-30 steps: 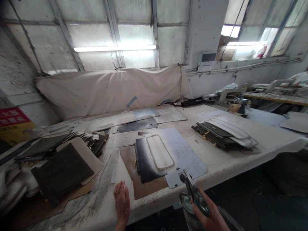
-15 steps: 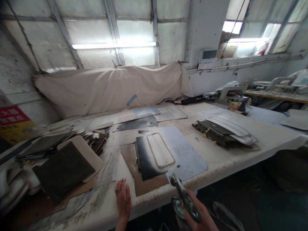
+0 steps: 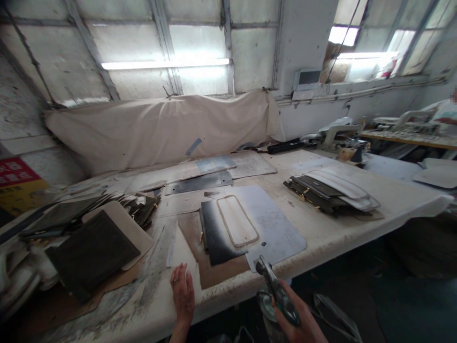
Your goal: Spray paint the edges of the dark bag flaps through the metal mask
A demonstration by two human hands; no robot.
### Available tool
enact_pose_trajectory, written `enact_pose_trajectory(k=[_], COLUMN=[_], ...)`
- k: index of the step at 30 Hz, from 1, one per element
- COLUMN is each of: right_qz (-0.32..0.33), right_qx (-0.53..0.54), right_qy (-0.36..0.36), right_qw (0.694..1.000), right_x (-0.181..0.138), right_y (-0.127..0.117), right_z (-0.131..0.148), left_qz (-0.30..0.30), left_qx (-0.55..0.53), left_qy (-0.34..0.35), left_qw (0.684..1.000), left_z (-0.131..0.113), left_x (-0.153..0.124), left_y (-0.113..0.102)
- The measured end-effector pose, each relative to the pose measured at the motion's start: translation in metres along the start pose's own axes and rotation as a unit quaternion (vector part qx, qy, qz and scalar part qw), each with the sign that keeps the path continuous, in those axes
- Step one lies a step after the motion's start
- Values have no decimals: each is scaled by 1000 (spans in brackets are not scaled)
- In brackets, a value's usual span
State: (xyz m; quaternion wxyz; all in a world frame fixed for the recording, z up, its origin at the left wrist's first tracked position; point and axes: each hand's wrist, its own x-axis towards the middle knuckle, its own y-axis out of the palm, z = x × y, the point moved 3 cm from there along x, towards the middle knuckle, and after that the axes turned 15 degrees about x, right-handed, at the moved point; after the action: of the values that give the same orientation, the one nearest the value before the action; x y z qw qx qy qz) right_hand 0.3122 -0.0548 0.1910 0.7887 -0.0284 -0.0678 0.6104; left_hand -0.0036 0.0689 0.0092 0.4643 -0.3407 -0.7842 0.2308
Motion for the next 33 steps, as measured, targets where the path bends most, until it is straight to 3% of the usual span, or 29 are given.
enact_pose_trajectory(k=[7, 15, 19, 33], right_qz=[41, -3, 54, 127], right_qx=[2, 34, 10, 27], right_qy=[51, 20, 18, 18], right_qw=[998, 999, 998, 991], right_x=[13, 23, 47, 138], right_y=[-21, -34, -39, -34], right_z=[-12, -15, -13, 24], left_qz=[5, 4, 4, -16], left_qx=[23, 25, 32, 68], left_qy=[10, 9, 7, 14], left_qw=[1000, 1000, 999, 997], left_z=[-1, -2, -2, -2], left_x=[1, 3, 4, 7], left_y=[2, 1, 1, 10])
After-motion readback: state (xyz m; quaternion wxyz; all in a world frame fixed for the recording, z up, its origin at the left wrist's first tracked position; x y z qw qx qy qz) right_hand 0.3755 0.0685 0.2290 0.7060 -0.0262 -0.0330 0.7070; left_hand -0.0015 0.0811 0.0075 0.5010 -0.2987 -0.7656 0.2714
